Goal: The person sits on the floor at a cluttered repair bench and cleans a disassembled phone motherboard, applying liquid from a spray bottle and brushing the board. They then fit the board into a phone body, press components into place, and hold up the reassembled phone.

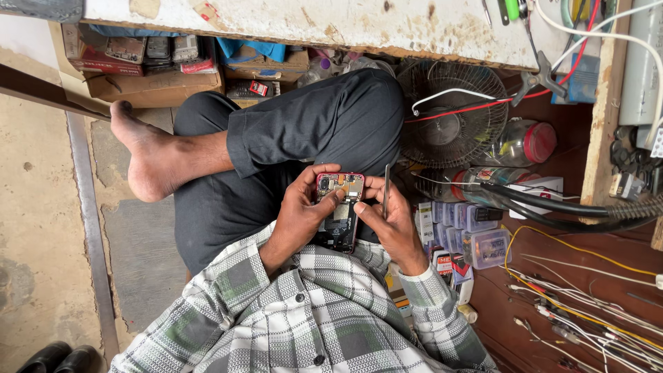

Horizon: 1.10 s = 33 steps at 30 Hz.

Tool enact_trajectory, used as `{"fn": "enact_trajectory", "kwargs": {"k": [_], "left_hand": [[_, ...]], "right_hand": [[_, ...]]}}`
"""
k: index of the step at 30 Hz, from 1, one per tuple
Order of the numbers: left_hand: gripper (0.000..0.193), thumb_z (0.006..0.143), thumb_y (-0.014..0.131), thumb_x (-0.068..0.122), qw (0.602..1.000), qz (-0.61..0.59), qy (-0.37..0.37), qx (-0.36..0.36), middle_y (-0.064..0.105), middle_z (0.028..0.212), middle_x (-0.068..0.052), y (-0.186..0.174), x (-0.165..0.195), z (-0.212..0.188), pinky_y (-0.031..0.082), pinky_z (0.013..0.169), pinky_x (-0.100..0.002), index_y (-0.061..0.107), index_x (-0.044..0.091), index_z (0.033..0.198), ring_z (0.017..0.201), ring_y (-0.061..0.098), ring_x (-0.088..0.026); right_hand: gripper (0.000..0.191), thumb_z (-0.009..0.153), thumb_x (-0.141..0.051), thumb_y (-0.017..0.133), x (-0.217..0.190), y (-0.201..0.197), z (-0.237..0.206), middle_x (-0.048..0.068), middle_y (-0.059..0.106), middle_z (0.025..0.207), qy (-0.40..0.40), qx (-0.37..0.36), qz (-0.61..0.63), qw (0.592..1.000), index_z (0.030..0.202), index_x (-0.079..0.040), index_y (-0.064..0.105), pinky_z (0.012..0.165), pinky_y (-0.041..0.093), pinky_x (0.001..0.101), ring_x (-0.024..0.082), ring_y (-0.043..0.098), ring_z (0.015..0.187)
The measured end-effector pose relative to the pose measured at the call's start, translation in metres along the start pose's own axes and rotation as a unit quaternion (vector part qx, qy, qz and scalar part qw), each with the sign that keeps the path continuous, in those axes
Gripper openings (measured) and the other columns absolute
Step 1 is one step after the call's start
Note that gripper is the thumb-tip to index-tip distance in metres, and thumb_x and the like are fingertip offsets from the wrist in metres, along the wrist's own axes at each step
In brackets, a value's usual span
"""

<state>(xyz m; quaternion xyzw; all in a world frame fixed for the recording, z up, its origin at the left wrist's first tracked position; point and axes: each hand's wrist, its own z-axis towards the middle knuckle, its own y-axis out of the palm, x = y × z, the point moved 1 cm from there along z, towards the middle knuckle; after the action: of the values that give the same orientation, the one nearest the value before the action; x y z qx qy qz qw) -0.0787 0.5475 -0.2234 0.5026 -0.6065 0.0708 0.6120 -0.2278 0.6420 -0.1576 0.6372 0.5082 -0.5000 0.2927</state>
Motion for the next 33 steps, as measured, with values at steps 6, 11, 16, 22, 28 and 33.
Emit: {"fn": "enact_trajectory", "kwargs": {"k": [6, 11, 16, 22, 28, 33], "left_hand": [[0.038, 0.096, 0.067, -0.002, 0.999, -0.018, 0.024, 0.01, 0.072, 0.112, -0.01, 0.003, 0.0, -0.004, 0.057, 0.092, -0.023, 0.057, -0.002, 0.132, 0.104, 0.068, -0.009], [0.036, 0.096, 0.067, -0.003, 0.999, -0.019, 0.03, 0.024, 0.073, 0.112, -0.011, 0.004, 0.001, -0.004, 0.058, 0.091, -0.025, 0.058, -0.002, 0.131, 0.103, 0.069, -0.011], [0.036, 0.095, 0.068, -0.002, 0.999, -0.015, 0.029, 0.026, 0.073, 0.112, -0.011, 0.004, 0.002, -0.005, 0.058, 0.09, -0.025, 0.058, -0.002, 0.13, 0.103, 0.07, -0.011], [0.035, 0.095, 0.068, -0.002, 0.999, 0.001, 0.033, 0.028, 0.073, 0.111, -0.01, 0.004, 0.002, -0.005, 0.058, 0.09, -0.024, 0.059, -0.002, 0.129, 0.102, 0.069, -0.011], [0.035, 0.094, 0.069, -0.001, 0.998, 0.025, 0.039, 0.032, 0.073, 0.11, -0.01, 0.004, 0.002, -0.007, 0.06, 0.088, -0.025, 0.06, -0.001, 0.128, 0.1, 0.071, -0.011], [0.034, 0.094, 0.069, 0.0, 0.998, 0.032, 0.043, 0.034, 0.073, 0.109, -0.01, 0.007, 0.002, -0.007, 0.06, 0.088, -0.025, 0.06, 0.0, 0.127, 0.1, 0.071, -0.011]], "right_hand": [[0.043, 0.096, -0.01, 0.069, 0.012, 0.008, -0.005, 0.006, 0.071, 0.109, -0.021, 0.036, -0.004, 0.999, 0.135, 0.003, 0.056, 0.056, 0.036, 0.0133, -0.004, 0.044, 0.063], [0.044, 0.099, -0.012, 0.068, 0.017, 0.011, -0.005, 0.009, 0.068, 0.113, -0.034, 0.03, -0.01, 0.999, 0.137, 0.003, 0.053, 0.066, 0.047, 0.0155, 0.0, 0.056, 0.078], [0.043, 0.1, -0.013, 0.065, 0.016, 0.012, -0.006, 0.01, 0.068, 0.116, -0.034, 0.028, -0.016, 0.999, 0.138, 0.004, 0.051, 0.072, 0.053, 0.0181, 0.005, 0.063, 0.088], [0.042, 0.1, -0.012, 0.065, 0.015, 0.013, -0.005, 0.01, 0.067, 0.117, -0.042, 0.024, -0.007, 0.999, 0.137, 0.004, 0.051, 0.076, 0.053, 0.0195, 0.006, 0.064, 0.096], [0.041, 0.1, -0.016, 0.065, 0.017, 0.012, -0.004, 0.008, 0.068, 0.112, -0.026, 0.031, -0.012, 0.999, 0.135, 0.003, 0.055, 0.07, 0.047, 0.0175, 0.003, 0.059, 0.088], [0.035, 0.098, -0.017, 0.067, 0.015, 0.011, -0.003, 0.004, 0.07, 0.103, -0.009, 0.055, -0.055, 0.997, 0.128, 0.0, 0.06, 0.061, 0.04, 0.019, 0.002, 0.049, 0.071]]}}
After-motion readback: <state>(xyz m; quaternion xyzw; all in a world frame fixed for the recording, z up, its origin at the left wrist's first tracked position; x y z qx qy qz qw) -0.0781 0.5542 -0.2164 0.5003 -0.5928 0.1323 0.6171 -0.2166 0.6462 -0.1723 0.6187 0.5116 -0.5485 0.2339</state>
